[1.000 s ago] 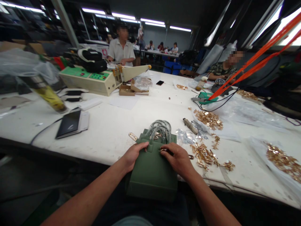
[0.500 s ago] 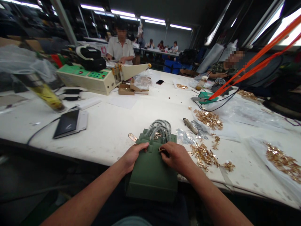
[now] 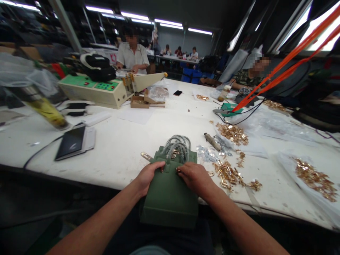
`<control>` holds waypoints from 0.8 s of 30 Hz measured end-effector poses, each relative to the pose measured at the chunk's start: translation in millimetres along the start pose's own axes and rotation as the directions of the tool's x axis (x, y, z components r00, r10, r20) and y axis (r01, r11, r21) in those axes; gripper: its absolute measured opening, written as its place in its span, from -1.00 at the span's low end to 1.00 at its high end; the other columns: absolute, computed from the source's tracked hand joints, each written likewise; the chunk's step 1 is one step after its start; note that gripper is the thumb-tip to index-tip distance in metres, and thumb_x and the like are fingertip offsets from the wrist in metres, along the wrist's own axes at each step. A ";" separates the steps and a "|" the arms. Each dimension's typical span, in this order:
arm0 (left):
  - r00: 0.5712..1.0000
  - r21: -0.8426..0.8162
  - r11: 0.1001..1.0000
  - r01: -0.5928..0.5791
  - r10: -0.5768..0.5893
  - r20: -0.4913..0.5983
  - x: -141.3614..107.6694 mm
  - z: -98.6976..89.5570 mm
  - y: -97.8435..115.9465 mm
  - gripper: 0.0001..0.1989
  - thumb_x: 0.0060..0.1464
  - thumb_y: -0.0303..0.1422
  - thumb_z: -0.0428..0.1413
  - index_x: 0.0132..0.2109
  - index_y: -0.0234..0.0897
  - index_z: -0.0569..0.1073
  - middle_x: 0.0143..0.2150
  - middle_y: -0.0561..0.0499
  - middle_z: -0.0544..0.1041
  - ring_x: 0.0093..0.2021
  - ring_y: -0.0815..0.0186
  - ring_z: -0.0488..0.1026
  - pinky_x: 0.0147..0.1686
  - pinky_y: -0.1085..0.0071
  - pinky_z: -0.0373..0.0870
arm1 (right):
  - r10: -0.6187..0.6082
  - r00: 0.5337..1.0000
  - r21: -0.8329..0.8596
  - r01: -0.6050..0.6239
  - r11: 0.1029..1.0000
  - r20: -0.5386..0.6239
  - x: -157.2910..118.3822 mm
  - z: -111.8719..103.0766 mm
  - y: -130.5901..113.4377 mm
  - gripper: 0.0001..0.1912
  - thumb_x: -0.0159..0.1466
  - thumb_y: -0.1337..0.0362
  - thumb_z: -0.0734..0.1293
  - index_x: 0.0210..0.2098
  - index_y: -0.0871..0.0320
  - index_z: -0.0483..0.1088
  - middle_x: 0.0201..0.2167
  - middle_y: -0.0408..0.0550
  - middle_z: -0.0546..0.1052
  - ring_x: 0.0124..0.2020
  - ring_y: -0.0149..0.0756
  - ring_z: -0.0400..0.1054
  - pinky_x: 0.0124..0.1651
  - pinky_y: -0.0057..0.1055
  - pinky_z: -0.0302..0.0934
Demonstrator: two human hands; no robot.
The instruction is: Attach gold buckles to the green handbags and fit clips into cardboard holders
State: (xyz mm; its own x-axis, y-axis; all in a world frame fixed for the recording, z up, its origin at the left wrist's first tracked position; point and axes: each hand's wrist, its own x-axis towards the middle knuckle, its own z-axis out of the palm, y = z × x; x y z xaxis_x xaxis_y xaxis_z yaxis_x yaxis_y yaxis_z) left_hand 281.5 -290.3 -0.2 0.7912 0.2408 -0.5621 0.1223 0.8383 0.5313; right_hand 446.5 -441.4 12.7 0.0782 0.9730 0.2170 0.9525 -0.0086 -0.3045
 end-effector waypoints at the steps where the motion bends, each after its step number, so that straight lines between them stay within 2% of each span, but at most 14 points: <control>1: 1.000 -0.003 1.000 0.010 -0.010 0.003 -0.2 0.0 -0.5 -0.75 0.08 -0.25 0.18 -0.22 -0.37 0.58 -0.39 -0.19 0.63 -0.44 0.08 0.58 -0.29 0.16 0.55 | -0.012 1.000 0.003 0.012 1.000 0.001 -0.5 -1.1 -0.9 -0.77 0.43 0.28 0.25 -0.10 0.07 0.56 -0.31 0.00 0.56 -0.29 -0.18 0.44 -0.24 -0.34 0.27; 5: 0.999 0.005 0.999 -0.038 0.038 -0.036 -0.9 0.6 -2.6 -0.78 0.08 -0.26 0.18 -0.28 -0.36 0.56 -0.46 -0.16 0.61 -0.48 0.11 0.56 -0.32 0.17 0.55 | 0.000 0.999 -0.006 0.000 1.000 -0.037 -2.4 -0.7 -6.7 -0.75 0.45 0.24 0.23 -0.06 0.07 0.56 -0.26 0.02 0.57 -0.27 -0.19 0.45 -0.22 -0.35 0.27; 8: 0.996 0.015 0.997 -0.081 0.082 -0.040 -1.6 2.0 -3.9 -0.81 0.08 -0.28 0.19 -0.29 -0.35 0.54 -0.50 -0.12 0.58 -0.53 0.15 0.53 -0.38 0.21 0.54 | 0.041 0.998 -0.072 -0.045 0.996 -0.045 -2.7 1.4 -12.2 -0.78 0.44 0.22 0.26 -0.12 0.09 0.56 -0.29 0.00 0.56 -0.28 -0.20 0.44 -0.24 -0.36 0.22; 12: 0.992 0.041 0.993 -0.112 0.114 -0.051 -3.8 4.5 -5.3 -0.81 0.10 -0.30 0.17 -0.26 -0.37 0.53 -0.42 -0.15 0.62 -0.50 0.15 0.55 -0.35 0.21 0.56 | 0.090 0.995 -0.159 -0.097 0.982 -0.053 -1.2 4.5 -17.2 -0.83 0.38 0.25 0.31 -0.19 0.11 0.56 -0.37 -0.07 0.53 -0.32 -0.24 0.42 -0.28 -0.38 0.12; 17: 0.987 0.078 0.990 -0.121 0.128 -0.094 -5.8 5.4 -6.3 -0.79 0.12 -0.28 0.17 -0.23 -0.38 0.55 -0.38 -0.17 0.63 -0.48 0.15 0.56 -0.37 0.23 0.56 | 0.144 0.986 -0.240 -0.161 0.957 -0.086 2.8 8.8 -22.0 -0.86 0.37 0.26 0.33 -0.21 0.09 0.56 -0.36 -0.09 0.53 -0.31 -0.27 0.42 -0.30 -0.38 0.06; 20: 0.985 0.084 0.987 -0.138 0.146 -0.096 -6.4 6.1 -6.8 -0.75 0.10 -0.26 0.19 -0.20 -0.39 0.57 -0.39 -0.17 0.63 -0.48 0.14 0.56 -0.37 0.23 0.56 | 0.171 0.985 -0.307 -0.169 0.937 -0.018 4.8 5.1 -27.1 -0.82 0.42 0.23 0.30 -0.24 0.10 0.54 -0.35 -0.09 0.52 -0.29 -0.25 0.42 -0.31 -0.37 0.04; 24: 0.982 0.074 0.985 -0.159 0.165 -0.092 -5.6 6.6 -9.4 -0.71 0.08 -0.25 0.19 -0.16 -0.41 0.59 -0.40 -0.16 0.63 -0.49 0.14 0.56 -0.38 0.22 0.55 | 0.147 0.977 -0.350 -0.085 0.933 0.155 6.7 -4.0 -34.9 -0.81 0.48 0.26 0.25 -0.15 0.13 0.51 -0.27 -0.03 0.54 -0.20 -0.20 0.43 -0.25 -0.36 0.10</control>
State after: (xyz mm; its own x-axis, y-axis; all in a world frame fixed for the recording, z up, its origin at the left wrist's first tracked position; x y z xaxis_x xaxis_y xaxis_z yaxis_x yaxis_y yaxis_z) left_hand 279.9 -302.8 2.1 0.7418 0.4202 -0.5226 0.0388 0.7512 0.6590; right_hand 415.0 -435.5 28.5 0.1710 0.9850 0.0233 0.9849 -0.1715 0.0217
